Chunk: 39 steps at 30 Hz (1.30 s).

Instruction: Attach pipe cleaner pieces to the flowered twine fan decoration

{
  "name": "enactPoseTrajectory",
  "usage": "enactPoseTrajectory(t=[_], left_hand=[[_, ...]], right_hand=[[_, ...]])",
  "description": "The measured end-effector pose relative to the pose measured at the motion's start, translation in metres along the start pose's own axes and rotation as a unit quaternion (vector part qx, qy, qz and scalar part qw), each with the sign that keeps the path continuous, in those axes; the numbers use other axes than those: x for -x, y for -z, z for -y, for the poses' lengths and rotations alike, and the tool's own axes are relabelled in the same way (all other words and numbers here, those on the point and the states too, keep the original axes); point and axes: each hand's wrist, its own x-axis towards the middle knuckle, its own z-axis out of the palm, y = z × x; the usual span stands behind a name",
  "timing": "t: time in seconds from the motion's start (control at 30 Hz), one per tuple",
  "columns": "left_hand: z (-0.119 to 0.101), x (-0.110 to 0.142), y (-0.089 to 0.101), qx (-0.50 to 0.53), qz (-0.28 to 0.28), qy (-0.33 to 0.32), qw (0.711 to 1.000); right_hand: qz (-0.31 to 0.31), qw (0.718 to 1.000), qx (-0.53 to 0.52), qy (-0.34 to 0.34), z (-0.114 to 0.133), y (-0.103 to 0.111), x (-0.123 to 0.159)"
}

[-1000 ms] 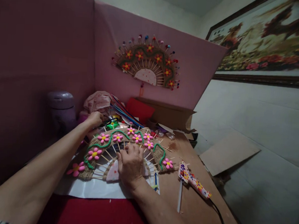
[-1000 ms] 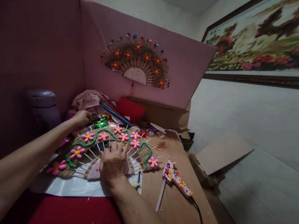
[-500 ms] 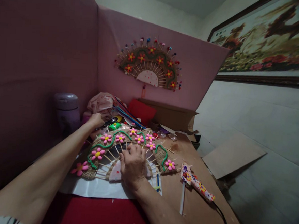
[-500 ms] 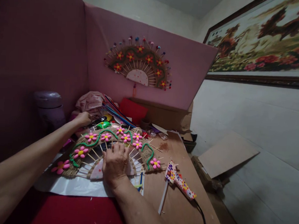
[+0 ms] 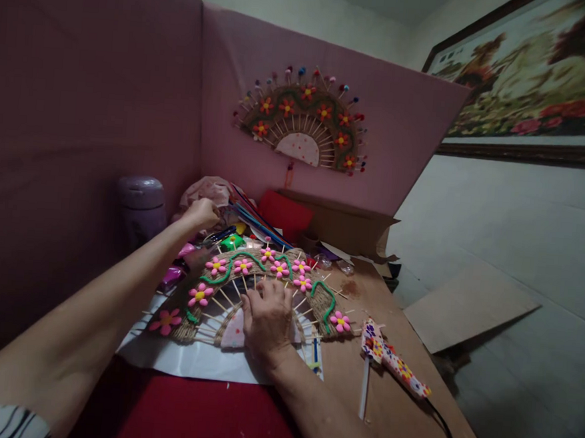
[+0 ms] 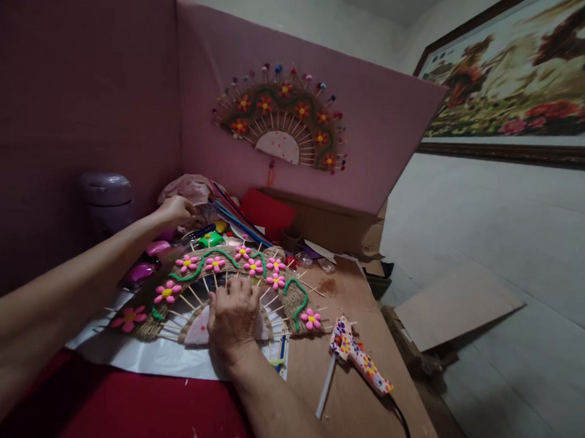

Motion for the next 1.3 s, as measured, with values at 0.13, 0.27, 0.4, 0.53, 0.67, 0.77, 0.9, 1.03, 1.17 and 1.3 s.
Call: enactPoseTrajectory(t=[0.13,0.27,0.4,0.53,0.67,0.77,0.9,1.03,1.17,1.3], left_hand=[[-0.023,0.002,0.014,-0.071,-0.015,-0.051,0.996],[-0.039,0.004,0.020,-0.101,-0.011,-0.077,0.992],[-0.039,0.002,0.016,-0.124,-0.002,-0.115,0.986],[-0.031,-0.003,0.007,-0.120,-0.010,-0.096,0.988],[-0.028,-0.010,-0.004,-0.110,-0.020,-0.066,0.991],[-0.033,-0.013,-0.011,-0.103,-0.048,-0.052,0.992],[-0.044,-0.019,-0.018,-0.109,-0.113,-0.053,0.986],[-0.055,-0.030,-0.025,-0.174,-0.178,-0.115,0.962],[-0.061,-0.045,-0.033,-0.239,-0.161,-0.181,0.940],[-0.058,-0.054,-0.039,-0.291,-0.097,-0.230,0.923]], right_hand=[[0.005,1.000,0.004,-0.001,0.000,0.001,0.000],[0.009,1.000,0.002,-0.006,0.002,0.002,-0.001],[0.009,1.000,-0.006,-0.005,0.002,0.002,-0.001],[0.004,1.000,-0.010,-0.005,0.001,0.000,-0.001],[0.005,1.000,-0.010,-0.003,-0.001,-0.001,-0.001],[0.010,1.000,-0.009,0.000,-0.001,-0.001,0.000],[0.012,1.000,-0.005,-0.008,-0.001,-0.001,-0.001],[0.015,1.000,-0.010,-0.007,-0.001,-0.002,-0.002],[0.013,1.000,-0.014,-0.013,-0.001,-0.004,-0.002],[0.011,1.000,-0.020,-0.016,-0.001,-0.004,-0.001]])
